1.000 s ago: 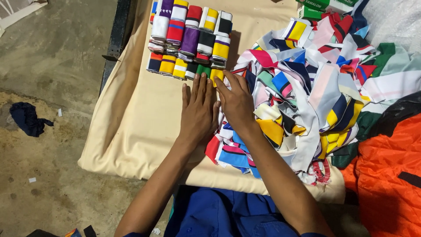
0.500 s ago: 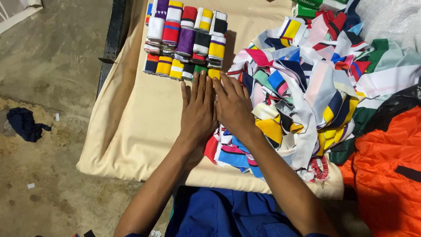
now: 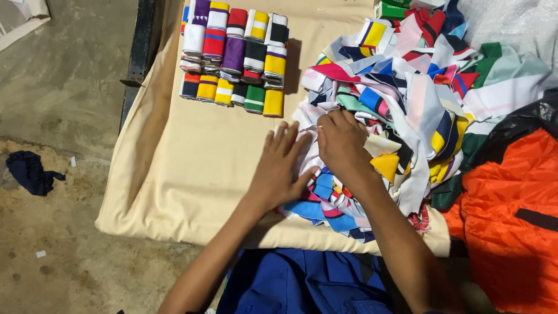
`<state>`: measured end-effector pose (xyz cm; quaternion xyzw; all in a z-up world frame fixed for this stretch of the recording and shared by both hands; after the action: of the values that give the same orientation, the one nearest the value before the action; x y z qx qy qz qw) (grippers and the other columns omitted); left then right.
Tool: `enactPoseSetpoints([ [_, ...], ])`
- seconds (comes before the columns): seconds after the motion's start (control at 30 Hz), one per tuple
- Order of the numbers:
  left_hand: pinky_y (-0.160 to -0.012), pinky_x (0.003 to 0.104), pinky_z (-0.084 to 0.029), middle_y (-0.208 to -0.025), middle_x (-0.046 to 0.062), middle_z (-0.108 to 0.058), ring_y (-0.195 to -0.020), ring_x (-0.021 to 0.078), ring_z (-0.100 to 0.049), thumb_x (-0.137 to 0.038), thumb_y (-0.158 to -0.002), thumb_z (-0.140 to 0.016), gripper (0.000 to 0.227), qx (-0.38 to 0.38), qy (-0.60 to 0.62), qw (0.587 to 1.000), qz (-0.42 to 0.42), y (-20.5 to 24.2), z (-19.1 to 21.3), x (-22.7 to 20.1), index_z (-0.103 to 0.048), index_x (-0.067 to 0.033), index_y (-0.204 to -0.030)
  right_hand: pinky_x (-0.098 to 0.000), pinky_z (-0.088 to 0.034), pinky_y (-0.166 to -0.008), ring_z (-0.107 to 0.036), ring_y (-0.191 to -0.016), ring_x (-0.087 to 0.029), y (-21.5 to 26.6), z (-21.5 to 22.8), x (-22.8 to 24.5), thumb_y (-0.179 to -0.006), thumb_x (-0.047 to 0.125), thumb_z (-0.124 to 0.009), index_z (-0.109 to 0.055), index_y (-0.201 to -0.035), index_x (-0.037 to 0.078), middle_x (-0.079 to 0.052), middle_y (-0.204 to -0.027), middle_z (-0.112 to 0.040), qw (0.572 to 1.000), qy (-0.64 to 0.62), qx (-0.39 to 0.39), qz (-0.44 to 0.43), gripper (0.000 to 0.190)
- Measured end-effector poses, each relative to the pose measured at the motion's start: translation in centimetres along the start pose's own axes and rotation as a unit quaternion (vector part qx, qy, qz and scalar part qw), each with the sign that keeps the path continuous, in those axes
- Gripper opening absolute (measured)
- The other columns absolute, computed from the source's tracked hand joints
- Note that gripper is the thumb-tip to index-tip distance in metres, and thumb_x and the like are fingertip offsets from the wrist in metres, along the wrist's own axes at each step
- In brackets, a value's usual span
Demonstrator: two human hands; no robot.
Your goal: Rolling small strips of multi-colored fabric into tight spools and stacking them neatly on a work surface.
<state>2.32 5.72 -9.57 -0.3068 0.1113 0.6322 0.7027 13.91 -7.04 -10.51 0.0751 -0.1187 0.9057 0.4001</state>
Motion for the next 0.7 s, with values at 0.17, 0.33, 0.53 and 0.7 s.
enactPoseSetpoints([
  [0.17, -0.124, 0.061, -0.018, -0.162, 0.027, -0.035, -0.151, 0.0483, -0.031, -0.034, -0.093, -0.062, 0.079, 0.035, 0.157, 0.987, 0.022, -0.6, -2.6, -2.6, -0.03, -0.0076, -0.161, -0.046, -0.052, -0.075, -0.068, -0.091, -0.033, 1.0, 3.7, 0.3, -0.102, 0.019, -0.058, -0.065, -0.109, 0.012, -0.008, -0.09, -0.063, 0.999, -0.017, -0.023, -0.017, 0.012],
  [0.33, -0.127, 0.058, -0.014, -0.16, 0.034, -0.033, -0.151, 0.0514, -0.027, -0.016, -0.091, -0.056, 0.079, 0.072, 0.306, 0.949, 0.03, -2.5, -3.4, -3.8, -0.022, 0.0009, -0.161, -0.049, -0.055, -0.075, -0.07, -0.086, -0.041, 1.7, 7.8, 0.6, -0.104, 0.01, -0.053, -0.065, -0.115, 0.006, -0.016, -0.09, -0.066, 0.995, -0.089, -0.037, -0.006, 0.017],
  [0.53, -0.117, 0.063, -0.034, -0.145, 0.031, -0.054, -0.136, 0.053, -0.048, -0.007, -0.084, -0.053, 0.072, 0.054, 0.323, 0.939, 0.109, -3.6, 1.5, -2.8, -0.039, -0.0043, -0.155, -0.0474, -0.053, -0.095, -0.068, -0.112, -0.043, 5.5, 14.6, 3.3, -0.096, 0.005, -0.067, -0.069, -0.122, 0.001, -0.021, -0.117, -0.068, 0.978, -0.164, -0.063, 0.111, 0.026],
  [0.7, -0.121, 0.066, -0.024, -0.16, 0.034, -0.029, -0.148, 0.0594, -0.028, -0.046, -0.102, -0.047, 0.068, -0.057, 0.339, 0.93, 0.131, -5.4, 0.8, -1.5, -0.037, -0.0079, -0.158, -0.056, -0.044, -0.11, -0.057, -0.129, -0.044, 9.1, 14.6, -1.8, -0.105, 0.013, -0.069, -0.069, -0.128, -0.003, -0.024, -0.129, -0.063, 0.97, -0.102, -0.221, 0.029, 0.029],
])
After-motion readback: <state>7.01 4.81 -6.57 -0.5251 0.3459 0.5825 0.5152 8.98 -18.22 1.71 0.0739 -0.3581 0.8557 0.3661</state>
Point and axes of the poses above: each hand's wrist, its own y-axis away from the middle knuckle, its own z-axis out of the back of the hand, x = y × z, the point moved 4 cm from there along -y, towards the middle knuckle
